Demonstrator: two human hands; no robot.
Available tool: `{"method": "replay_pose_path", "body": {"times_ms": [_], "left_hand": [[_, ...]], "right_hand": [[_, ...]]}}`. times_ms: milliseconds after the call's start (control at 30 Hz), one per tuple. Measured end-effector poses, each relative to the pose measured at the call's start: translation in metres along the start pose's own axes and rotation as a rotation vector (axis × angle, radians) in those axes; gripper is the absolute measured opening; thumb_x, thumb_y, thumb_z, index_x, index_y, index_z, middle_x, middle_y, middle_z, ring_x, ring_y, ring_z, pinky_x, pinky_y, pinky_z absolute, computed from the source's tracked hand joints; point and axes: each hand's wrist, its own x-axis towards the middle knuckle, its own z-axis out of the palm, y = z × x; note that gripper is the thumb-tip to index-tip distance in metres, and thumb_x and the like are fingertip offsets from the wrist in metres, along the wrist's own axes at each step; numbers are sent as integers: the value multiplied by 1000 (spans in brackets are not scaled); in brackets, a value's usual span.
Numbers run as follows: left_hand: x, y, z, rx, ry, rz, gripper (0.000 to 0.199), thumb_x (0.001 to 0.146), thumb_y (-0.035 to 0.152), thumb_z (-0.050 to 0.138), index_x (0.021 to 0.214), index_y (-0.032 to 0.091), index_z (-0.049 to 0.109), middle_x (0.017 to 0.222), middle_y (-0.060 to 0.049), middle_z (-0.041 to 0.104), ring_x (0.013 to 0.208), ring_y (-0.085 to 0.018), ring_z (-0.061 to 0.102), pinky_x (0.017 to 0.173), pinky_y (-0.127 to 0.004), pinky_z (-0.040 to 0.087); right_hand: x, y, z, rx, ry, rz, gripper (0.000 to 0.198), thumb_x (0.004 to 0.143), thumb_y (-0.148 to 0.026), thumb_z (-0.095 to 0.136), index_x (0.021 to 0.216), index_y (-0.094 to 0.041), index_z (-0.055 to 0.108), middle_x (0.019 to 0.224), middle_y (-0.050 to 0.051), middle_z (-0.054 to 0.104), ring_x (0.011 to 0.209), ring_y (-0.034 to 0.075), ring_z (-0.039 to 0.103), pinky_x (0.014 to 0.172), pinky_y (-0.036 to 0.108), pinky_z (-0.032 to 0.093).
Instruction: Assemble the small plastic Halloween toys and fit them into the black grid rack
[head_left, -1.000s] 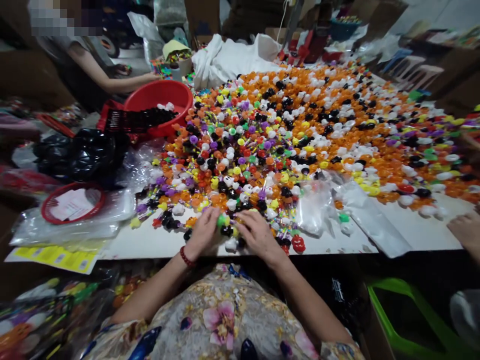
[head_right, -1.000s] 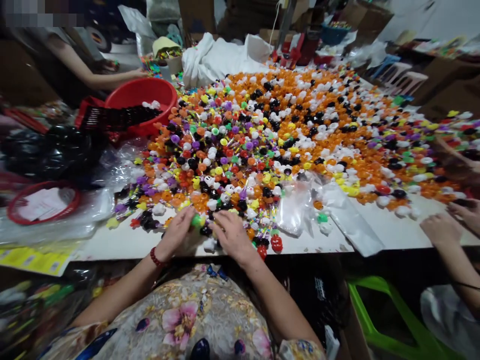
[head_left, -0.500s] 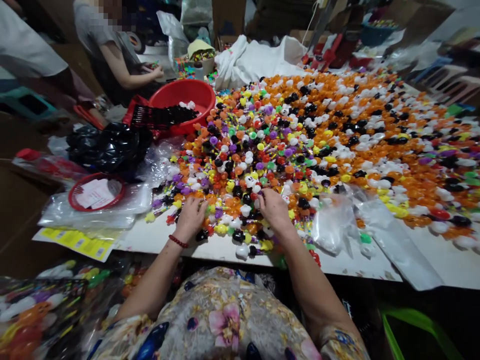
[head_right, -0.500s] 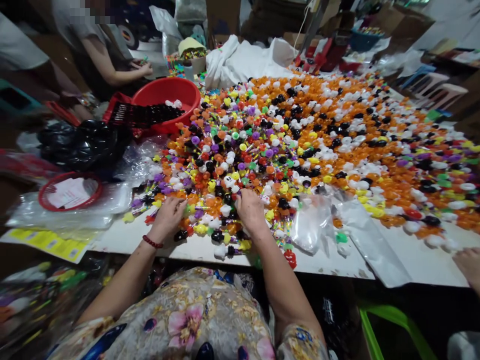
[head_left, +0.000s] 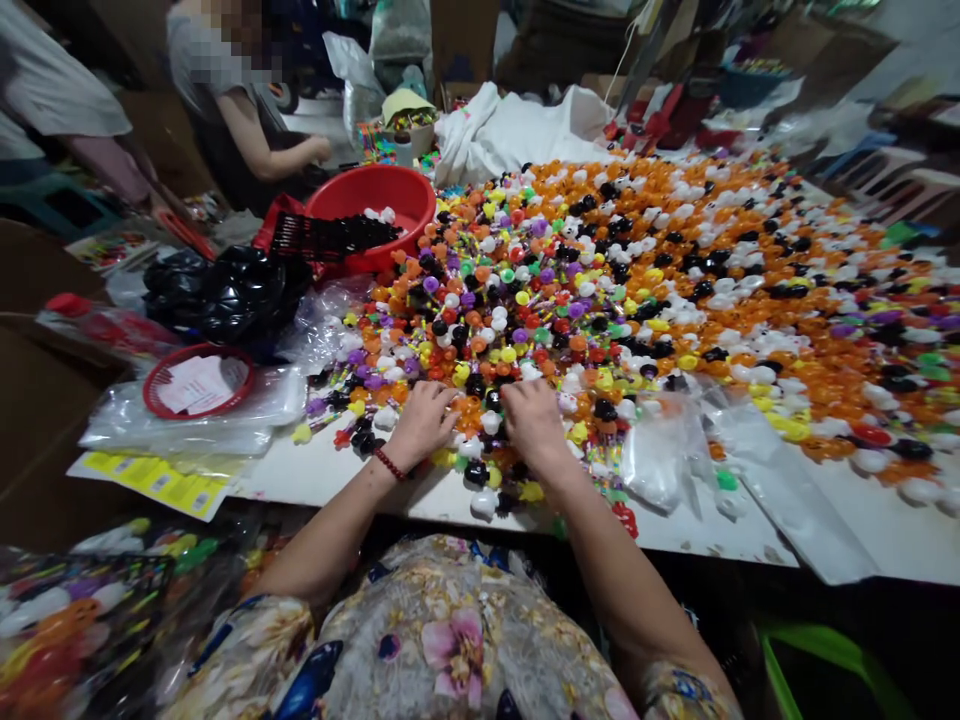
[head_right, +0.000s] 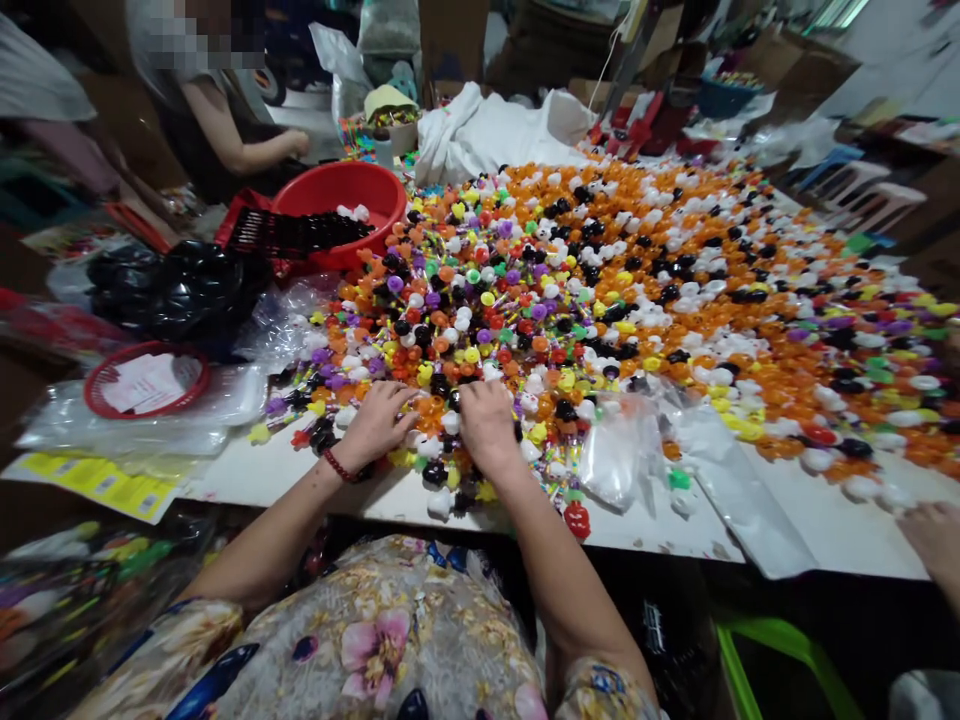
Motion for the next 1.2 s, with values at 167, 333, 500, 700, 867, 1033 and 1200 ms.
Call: {"method": "replay_pose_path", "body": {"times_ms": [167,333,500,700,867,1033,1200], "left_hand": [[12,5,10,92,-134,-81,26,85,20,54,110,18,64,111,-14,63,107,-31,52,92,-44,43],[17,-6,14,29,-107,-106,16,85,20,51,96,17,63,103,-15,66,102,-30,56,89,-45,44],[20,-14,10,-260,65,-128,20,83,33,50,92,18,59,96,-13,66,94,-28,59,87,-43,47],[25,1,1,-609,299,-182,43,83,53,47,109,20,56,107,-10,64,98,-25,60,89,-39,48],[20,19,-4,-694,365,-282,42,80,57,50,103,22,57,83,-2,61,78,-20,58,75,-34,49],[10,31,-16,-951,253,-445,60,65,74,62,97,22,57,64,4,53,57,-16,50,51,-28,43],[8,50,-19,-1217,150,-654,77,44,75,77,98,22,59,70,4,59,52,-11,50,41,-21,36]], "right_hand": [[21,-42,13,-111,-300,-136,29,94,-13,43,110,-11,67,103,19,70,105,31,54,87,42,36],[36,-45,18,-114,-329,-104,27,95,-14,43,108,-10,66,103,18,71,106,30,56,87,40,36],[29,-42,12,-123,-239,-30,26,96,-19,43,112,-11,62,109,19,68,106,29,56,87,40,37],[16,-33,2,-78,-76,-38,27,97,-26,47,117,-13,59,108,14,68,103,28,56,87,40,42],[12,37,-35,9,49,164,26,98,-25,48,117,-19,63,116,10,67,107,21,57,93,32,42],[10,156,-78,18,76,673,36,97,-11,37,122,-13,62,120,14,66,107,19,60,90,27,43],[9,221,-78,-11,65,859,29,91,-14,52,116,-7,65,107,21,70,95,24,65,79,29,44]]}}
